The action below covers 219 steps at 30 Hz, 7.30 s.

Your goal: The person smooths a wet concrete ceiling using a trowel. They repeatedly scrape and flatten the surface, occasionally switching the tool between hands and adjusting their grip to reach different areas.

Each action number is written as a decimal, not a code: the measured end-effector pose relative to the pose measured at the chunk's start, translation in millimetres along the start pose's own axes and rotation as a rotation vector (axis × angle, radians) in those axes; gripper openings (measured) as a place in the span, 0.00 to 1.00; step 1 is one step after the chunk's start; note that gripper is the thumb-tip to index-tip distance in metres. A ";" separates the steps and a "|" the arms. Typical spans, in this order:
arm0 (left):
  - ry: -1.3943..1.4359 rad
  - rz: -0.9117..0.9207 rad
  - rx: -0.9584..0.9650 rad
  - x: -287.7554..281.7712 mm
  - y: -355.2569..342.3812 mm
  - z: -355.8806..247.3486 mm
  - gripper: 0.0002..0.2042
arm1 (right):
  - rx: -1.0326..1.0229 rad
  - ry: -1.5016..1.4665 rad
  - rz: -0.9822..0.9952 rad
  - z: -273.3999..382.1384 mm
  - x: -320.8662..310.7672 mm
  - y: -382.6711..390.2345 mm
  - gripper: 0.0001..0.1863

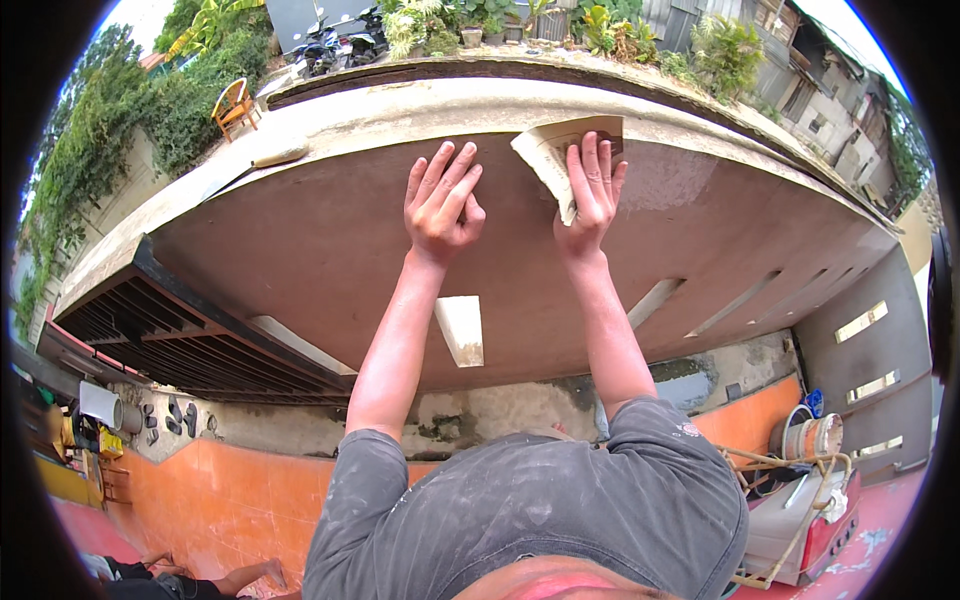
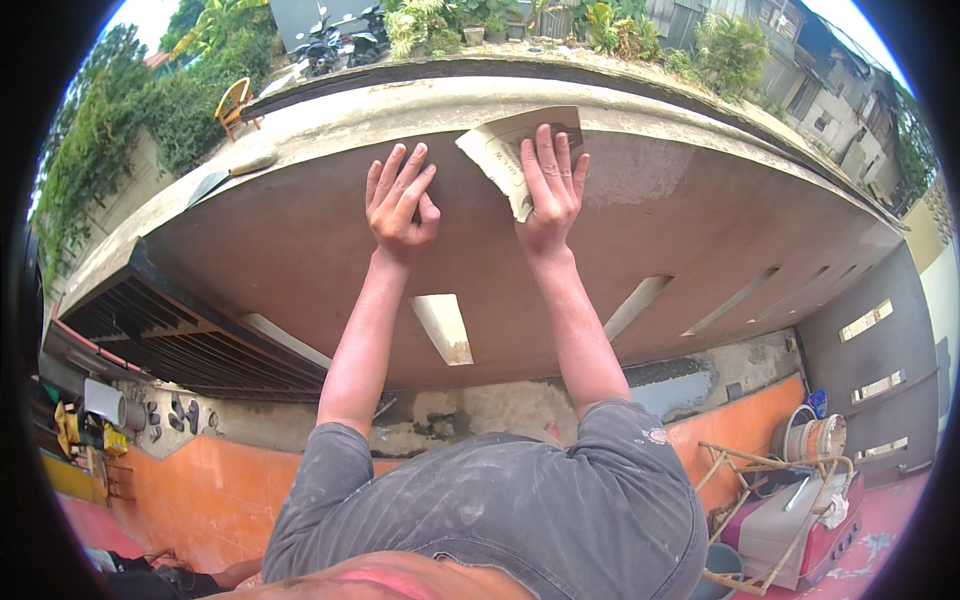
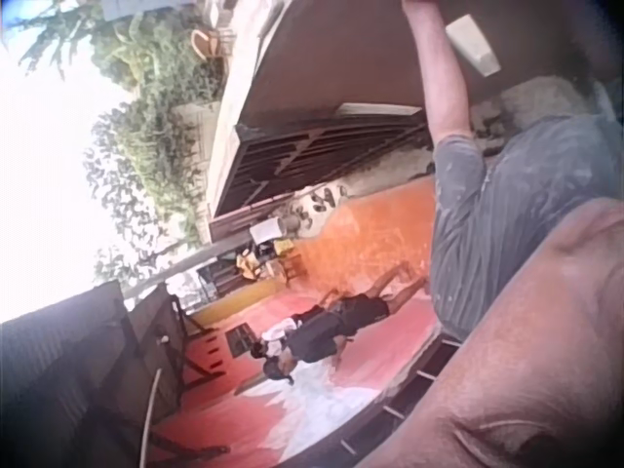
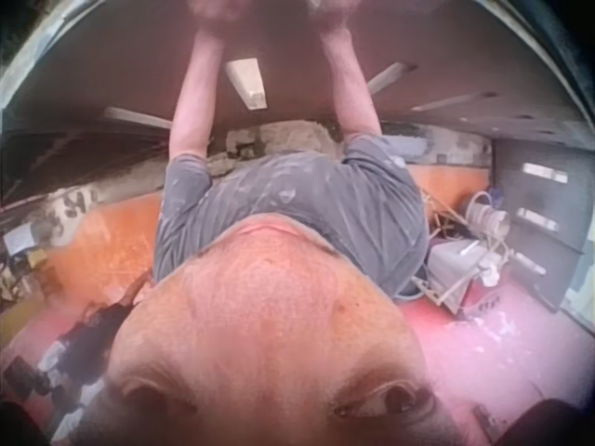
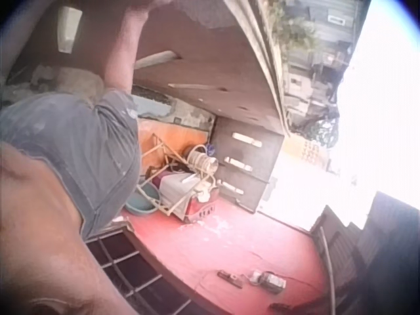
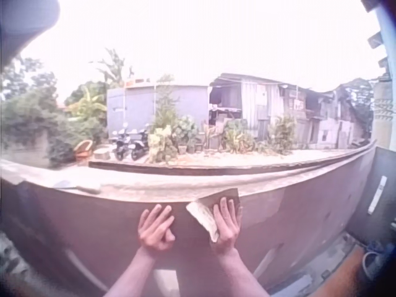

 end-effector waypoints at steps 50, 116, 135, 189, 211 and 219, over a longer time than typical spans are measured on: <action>0.008 -0.018 0.007 0.1 1.1 0.2 0.16 | 0.030 0.070 0.097 -30.7 -19.7 70.0 0.21; -0.003 -0.013 0.013 1.2 2.6 2.1 0.17 | 0.119 0.087 -0.265 -65.9 -34.3 -29.3 0.20; -0.015 -0.020 0.014 5.0 3.4 -1.3 0.16 | 0.213 0.039 -0.207 -38.6 -19.8 19.0 0.24; 1.090 0.636 -1.335 -64.0 189.4 -182.1 0.26 | 1.286 -1.004 0.641 40.1 -201.5 232.4 0.21; 1.052 0.213 -1.476 -122.4 196.8 -208.6 0.07 | 1.318 -0.890 0.784 23.6 -294.7 205.1 0.23; 0.758 0.003 -1.147 -241.4 122.7 -61.7 0.05 | 0.984 -0.808 0.661 79.9 -169.0 134.4 0.20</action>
Point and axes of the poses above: each hand's wrist, its own y-axis away from the middle knuckle, its own x-axis out of the palm, z = x × y, the point moved 3 cm from there along -y, towards the middle knuckle, and after that the axes turned 1 degree about -y, right-handed, at the moved point
